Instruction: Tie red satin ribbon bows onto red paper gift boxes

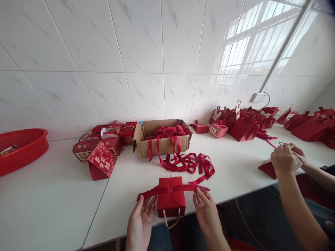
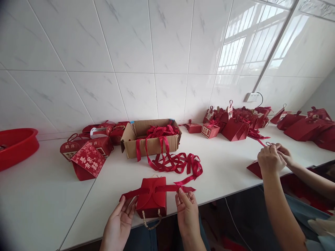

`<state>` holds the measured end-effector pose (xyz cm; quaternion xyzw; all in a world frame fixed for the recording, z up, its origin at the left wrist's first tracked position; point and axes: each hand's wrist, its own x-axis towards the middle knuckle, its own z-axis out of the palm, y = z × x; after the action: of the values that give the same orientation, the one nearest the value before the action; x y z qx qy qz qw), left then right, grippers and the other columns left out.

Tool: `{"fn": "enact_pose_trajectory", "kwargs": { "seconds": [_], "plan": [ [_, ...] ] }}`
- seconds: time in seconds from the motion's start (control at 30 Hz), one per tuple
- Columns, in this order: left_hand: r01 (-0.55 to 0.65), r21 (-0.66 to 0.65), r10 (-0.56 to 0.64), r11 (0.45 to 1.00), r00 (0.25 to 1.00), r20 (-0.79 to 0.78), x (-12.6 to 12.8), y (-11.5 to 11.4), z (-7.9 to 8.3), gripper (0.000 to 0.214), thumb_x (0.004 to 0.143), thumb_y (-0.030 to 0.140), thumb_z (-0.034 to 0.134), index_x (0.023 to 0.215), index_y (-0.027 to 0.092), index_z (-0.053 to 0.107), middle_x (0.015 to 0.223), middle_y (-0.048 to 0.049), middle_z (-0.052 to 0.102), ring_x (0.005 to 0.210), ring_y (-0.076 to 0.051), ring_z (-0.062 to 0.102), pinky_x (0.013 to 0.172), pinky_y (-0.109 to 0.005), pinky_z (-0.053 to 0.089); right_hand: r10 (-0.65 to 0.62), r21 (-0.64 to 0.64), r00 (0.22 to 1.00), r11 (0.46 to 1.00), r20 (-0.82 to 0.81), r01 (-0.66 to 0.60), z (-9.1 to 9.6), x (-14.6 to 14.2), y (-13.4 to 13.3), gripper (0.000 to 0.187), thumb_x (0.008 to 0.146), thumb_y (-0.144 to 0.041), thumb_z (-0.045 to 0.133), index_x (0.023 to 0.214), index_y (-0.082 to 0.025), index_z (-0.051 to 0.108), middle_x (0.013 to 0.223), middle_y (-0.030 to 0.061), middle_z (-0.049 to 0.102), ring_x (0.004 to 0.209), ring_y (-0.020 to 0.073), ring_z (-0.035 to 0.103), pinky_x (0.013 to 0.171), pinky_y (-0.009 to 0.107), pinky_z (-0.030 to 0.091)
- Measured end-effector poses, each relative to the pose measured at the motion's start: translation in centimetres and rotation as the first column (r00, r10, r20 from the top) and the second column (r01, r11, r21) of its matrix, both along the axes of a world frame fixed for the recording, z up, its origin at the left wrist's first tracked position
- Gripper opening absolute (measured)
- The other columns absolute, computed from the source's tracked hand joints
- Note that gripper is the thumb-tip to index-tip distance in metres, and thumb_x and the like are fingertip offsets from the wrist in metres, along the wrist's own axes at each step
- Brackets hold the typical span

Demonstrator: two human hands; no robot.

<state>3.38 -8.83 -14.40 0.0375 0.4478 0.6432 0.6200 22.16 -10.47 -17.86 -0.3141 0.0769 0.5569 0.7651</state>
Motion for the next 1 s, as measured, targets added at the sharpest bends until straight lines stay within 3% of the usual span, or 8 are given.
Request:
{"fn": "enact_pose_trajectory", "kwargs": {
  "seconds": [0.2,0.37,0.5,0.63,0.73,0.83,1.0],
  "plan": [
    [-0.100,0.094,0.102,0.991,0.995,-0.015,-0.1,-0.1,0.3,0.013,0.085,0.010,0.055,0.077,0.013,0.065,0.068,-0.0042,0.070,0.066,-0.015,0.071,0.059,-0.022,0.060,0.093,-0.070,0.989,0.992,-0.113,-0.101,0.3,0.8,0.0,0.021,0.069,0.001,0.070,0.080,-0.015,0.062,0.077,0.0000,0.068,0.068,0.0081,0.069,0.066,0.016,0.060],
    [-0.110,0.220,0.136,0.969,0.985,-0.107,-0.5,0.0,1.6,0.009,0.068,0.017,0.075,0.069,0.014,0.067,0.073,0.0000,0.069,0.062,-0.013,0.066,0.060,-0.023,0.059,0.130,-0.015,0.991,0.991,-0.022,-0.130,0.7,1.2,-0.1,0.018,0.069,-0.008,0.075,0.078,-0.018,0.063,0.078,-0.0013,0.069,0.073,0.0122,0.070,0.068,0.023,0.061],
    [-0.080,0.341,0.156,0.937,0.967,-0.200,-0.8,0.1,3.2,0.012,0.064,0.021,0.080,0.070,0.017,0.070,0.081,0.0000,0.070,0.072,-0.013,0.065,0.065,-0.023,0.058,0.111,0.054,0.994,0.992,0.016,-0.111,2.4,1.5,-0.2,0.016,0.067,-0.019,0.078,0.077,-0.020,0.066,0.076,-0.0020,0.070,0.072,0.0124,0.068,0.068,0.024,0.059],
    [0.009,0.473,0.171,0.881,0.926,-0.336,-1.1,0.5,5.0,0.014,0.069,0.029,0.078,0.070,0.018,0.071,0.076,-0.0019,0.069,0.083,-0.017,0.064,0.072,-0.023,0.055,0.049,0.144,0.977,0.986,0.207,-0.080,5.1,1.8,-0.1,0.018,0.069,-0.027,0.078,0.081,-0.022,0.066,0.077,-0.0044,0.068,0.069,0.0107,0.064,0.065,0.024,0.057],
    [0.096,0.498,0.165,0.862,0.875,-0.455,-1.0,1.0,6.4,0.013,0.070,0.028,0.077,0.069,0.019,0.069,0.072,-0.0001,0.067,0.081,-0.015,0.063,0.076,-0.020,0.051,-0.003,0.203,0.914,0.975,0.405,-0.087,7.0,1.8,0.4,0.022,0.066,-0.027,0.081,0.081,-0.021,0.065,0.078,-0.0035,0.068,0.071,0.0109,0.063,0.067,0.023,0.053],
    [0.216,0.518,0.133,0.827,0.822,-0.554,-0.4,1.5,8.2,0.014,0.072,0.029,0.076,0.081,0.020,0.070,0.079,-0.0008,0.069,0.085,-0.016,0.064,0.080,-0.021,0.049,0.014,0.239,0.795,0.951,0.607,-0.199,8.8,1.4,1.3,0.022,0.070,-0.030,0.079,0.084,-0.020,0.065,0.080,-0.0011,0.067,0.075,0.0120,0.061,0.068,0.022,0.049],
    [0.477,0.520,0.024,0.709,0.721,-0.693,1.8,2.2,11.2,0.017,0.080,0.034,0.067,0.084,0.018,0.070,0.082,-0.0040,0.071,0.083,-0.017,0.064,0.079,-0.025,0.049,0.048,0.258,0.603,0.875,0.796,-0.410,11.9,-0.1,2.6,0.020,0.077,-0.037,0.071,0.080,-0.020,0.061,0.072,-0.0021,0.062,0.066,0.0107,0.054,0.064,0.022,0.044]
  ]
}}
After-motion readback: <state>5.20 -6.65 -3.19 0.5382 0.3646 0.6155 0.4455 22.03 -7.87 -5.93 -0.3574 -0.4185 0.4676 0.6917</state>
